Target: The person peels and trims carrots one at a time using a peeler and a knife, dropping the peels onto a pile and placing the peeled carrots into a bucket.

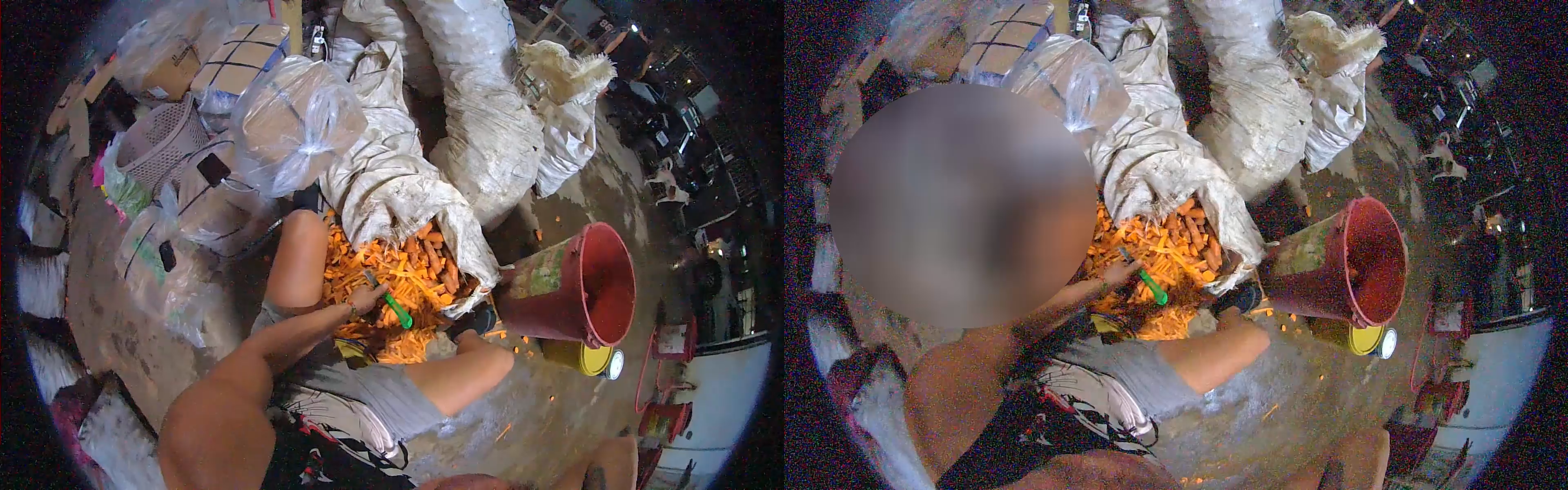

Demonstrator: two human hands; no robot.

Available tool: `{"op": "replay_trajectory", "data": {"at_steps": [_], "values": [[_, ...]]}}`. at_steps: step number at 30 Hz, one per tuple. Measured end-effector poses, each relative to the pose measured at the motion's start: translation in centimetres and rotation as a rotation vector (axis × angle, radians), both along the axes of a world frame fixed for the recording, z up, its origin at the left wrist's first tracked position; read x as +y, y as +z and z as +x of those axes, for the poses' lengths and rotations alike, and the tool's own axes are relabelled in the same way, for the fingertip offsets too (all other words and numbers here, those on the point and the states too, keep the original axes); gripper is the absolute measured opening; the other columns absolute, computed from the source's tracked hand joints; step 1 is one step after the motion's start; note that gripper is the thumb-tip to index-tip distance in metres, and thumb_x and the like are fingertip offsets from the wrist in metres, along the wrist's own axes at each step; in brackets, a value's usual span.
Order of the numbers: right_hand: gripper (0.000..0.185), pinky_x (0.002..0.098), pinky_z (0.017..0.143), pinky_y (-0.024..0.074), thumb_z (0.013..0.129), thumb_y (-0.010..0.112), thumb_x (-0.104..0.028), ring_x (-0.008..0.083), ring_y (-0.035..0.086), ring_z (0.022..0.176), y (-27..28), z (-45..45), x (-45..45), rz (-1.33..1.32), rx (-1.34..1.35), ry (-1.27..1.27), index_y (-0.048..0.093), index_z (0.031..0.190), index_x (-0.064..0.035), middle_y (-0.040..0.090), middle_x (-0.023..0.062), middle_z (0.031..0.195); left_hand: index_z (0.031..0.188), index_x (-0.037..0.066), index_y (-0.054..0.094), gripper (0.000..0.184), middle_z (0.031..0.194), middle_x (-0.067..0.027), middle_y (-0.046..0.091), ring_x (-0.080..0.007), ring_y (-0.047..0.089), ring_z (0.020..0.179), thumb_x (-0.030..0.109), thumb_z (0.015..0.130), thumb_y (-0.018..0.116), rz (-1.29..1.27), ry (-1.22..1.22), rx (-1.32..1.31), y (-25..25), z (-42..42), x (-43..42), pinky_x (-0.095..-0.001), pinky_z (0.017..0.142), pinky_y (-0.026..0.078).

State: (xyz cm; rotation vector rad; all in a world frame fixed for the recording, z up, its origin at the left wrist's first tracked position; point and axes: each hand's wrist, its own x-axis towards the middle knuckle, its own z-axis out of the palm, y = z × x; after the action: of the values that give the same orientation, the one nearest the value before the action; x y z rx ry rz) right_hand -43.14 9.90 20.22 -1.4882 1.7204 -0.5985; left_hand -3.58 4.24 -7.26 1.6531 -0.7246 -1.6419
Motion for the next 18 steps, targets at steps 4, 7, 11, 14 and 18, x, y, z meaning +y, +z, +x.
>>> {"op": "replay_trajectory", "data": {"at_steps": [4,7,11,14,18], "values": [[0.07,0.038,0.092,0.0508,0.095,0.063,-0.036,0.0315,0.064,0.11,-0.6,0.2,0.8,0.026,-0.001,0.001,0.031,0.147,-0.0013,0.058,0.0238,0.13,0.097,0.003,0.07,0.057,0.058,-0.0058,0.06,-0.0205,0.067,0.052,0.056,0.099,0.051,0.038,-0.079,-0.131,2.5,0.6,0.2,-0.034,0.05,0.055],[0.07,0.038,0.092,0.0509,0.095,0.063,-0.035,0.0313,0.064,0.11,-0.7,0.2,0.8,0.037,0.01,0.009,0.031,0.147,-0.0014,0.058,0.0235,0.129,0.081,0.003,0.068,0.061,0.056,-0.0065,0.057,-0.021,0.062,0.05,0.059,0.098,0.051,0.042,-0.114,-0.248,-0.5,0.5,0.0,-0.0371,0.048,0.048],[0.069,0.038,0.092,0.0509,0.095,0.063,-0.035,0.031,0.064,0.109,-0.6,0.0,0.7,0.047,0.017,0.024,0.033,0.146,-0.0014,0.058,0.0231,0.129,0.072,0.004,0.068,0.067,0.056,-0.0075,0.057,-0.0219,0.057,0.05,0.064,0.096,0.05,0.001,0.028,-0.118,-6.6,-0.1,0.0,-0.0409,0.051,0.043],[0.068,0.038,0.092,0.0509,0.095,0.063,-0.035,0.0308,0.064,0.109,-0.3,0.0,0.1,0.048,0.031,0.033,0.034,0.145,-0.0015,0.059,0.0228,0.128,0.08,0.005,0.075,0.071,0.056,-0.0074,0.058,-0.0215,0.057,0.051,0.069,0.094,0.048,-0.034,-0.082,-0.358,-0.8,0.4,0.4,-0.042,0.053,0.044],[0.067,0.038,0.092,0.051,0.094,0.063,-0.035,0.0305,0.064,0.109,0.1,0.1,-0.5,0.039,0.031,0.04,0.035,0.144,-0.0015,0.059,0.0224,0.128,0.077,0.006,0.073,0.069,0.058,-0.0078,0.061,-0.021,0.059,0.052,0.069,0.094,0.049,-0.008,-0.118,-0.362,0.1,0.7,0.5,-0.0417,0.053,0.046]]}}
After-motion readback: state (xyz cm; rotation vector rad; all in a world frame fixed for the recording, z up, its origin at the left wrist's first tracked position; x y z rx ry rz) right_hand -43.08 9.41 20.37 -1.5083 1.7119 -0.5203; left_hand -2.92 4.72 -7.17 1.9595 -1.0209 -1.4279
